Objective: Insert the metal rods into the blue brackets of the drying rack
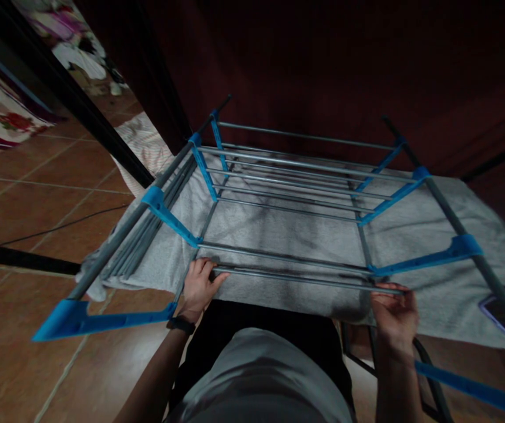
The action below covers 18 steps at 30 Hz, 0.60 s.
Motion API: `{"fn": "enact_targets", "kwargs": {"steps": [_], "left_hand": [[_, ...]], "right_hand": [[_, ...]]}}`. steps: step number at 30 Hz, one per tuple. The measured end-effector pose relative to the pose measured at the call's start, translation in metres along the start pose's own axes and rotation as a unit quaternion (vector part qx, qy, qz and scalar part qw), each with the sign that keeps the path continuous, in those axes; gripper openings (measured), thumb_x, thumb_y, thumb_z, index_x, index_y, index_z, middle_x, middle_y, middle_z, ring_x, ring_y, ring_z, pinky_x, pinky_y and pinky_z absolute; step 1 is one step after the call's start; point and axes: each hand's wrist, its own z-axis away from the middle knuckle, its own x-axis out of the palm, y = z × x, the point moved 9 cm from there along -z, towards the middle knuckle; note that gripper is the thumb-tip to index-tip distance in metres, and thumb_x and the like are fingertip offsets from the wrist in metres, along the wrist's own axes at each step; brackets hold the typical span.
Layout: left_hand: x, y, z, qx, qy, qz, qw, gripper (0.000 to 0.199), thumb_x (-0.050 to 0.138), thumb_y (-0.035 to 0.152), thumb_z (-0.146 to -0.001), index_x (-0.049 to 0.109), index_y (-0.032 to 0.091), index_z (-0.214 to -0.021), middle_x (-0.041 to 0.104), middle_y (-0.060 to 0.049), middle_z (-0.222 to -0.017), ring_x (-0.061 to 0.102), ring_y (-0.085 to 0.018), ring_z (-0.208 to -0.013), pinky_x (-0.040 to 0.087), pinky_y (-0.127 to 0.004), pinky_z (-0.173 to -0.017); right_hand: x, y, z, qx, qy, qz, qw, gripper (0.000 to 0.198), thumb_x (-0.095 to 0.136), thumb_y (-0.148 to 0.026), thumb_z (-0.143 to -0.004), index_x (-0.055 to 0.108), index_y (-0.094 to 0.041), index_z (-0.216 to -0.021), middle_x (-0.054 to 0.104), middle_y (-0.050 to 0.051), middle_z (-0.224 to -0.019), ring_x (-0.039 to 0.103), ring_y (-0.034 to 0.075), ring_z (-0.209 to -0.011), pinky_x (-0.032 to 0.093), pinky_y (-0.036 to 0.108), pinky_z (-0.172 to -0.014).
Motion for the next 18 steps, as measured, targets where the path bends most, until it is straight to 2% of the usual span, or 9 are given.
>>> {"fn": "enact_targets", "kwargs": {"steps": [3, 9, 18], "left_hand": [[0.0, 0.001, 0.0, 0.0, 0.004, -0.004, 1.0, 0.034, 0.065, 0.057, -0.086, 0.065, 0.025, -0.096, 0.063, -0.009, -0.104, 0.058, -0.029, -0.1, 0.049, -0.043, -0.092], [0.0, 0.006, 0.0, 0.016, 0.004, -0.025, 1.0, 0.035, 0.059, 0.057, -0.09, 0.065, 0.025, -0.101, 0.065, -0.009, -0.102, 0.059, -0.03, -0.099, 0.048, -0.044, -0.09], [-0.001, 0.007, 0.0, 0.028, 0.004, -0.011, 1.0, 0.026, 0.06, 0.05, -0.092, 0.064, 0.025, -0.1, 0.066, -0.007, -0.093, 0.061, -0.028, -0.096, 0.048, -0.041, -0.088]], "right_hand": [[-0.001, 0.002, 0.0, 0.007, 0.013, -0.01, 1.0, 0.021, 0.076, -0.019, -0.073, 0.055, -0.021, -0.075, 0.066, -0.007, -0.073, 0.065, 0.012, -0.067, 0.055, 0.028, -0.063], [0.01, 0.003, 0.003, 0.002, -0.012, 0.023, 1.0, 0.02, 0.074, -0.021, -0.077, 0.054, -0.022, -0.074, 0.064, -0.007, -0.071, 0.063, 0.013, -0.065, 0.053, 0.03, -0.061], [0.001, 0.009, 0.005, 0.024, 0.022, -0.003, 0.999, 0.023, 0.076, -0.023, -0.076, 0.053, -0.022, -0.074, 0.063, -0.008, -0.071, 0.063, 0.013, -0.066, 0.053, 0.028, -0.06]]}}
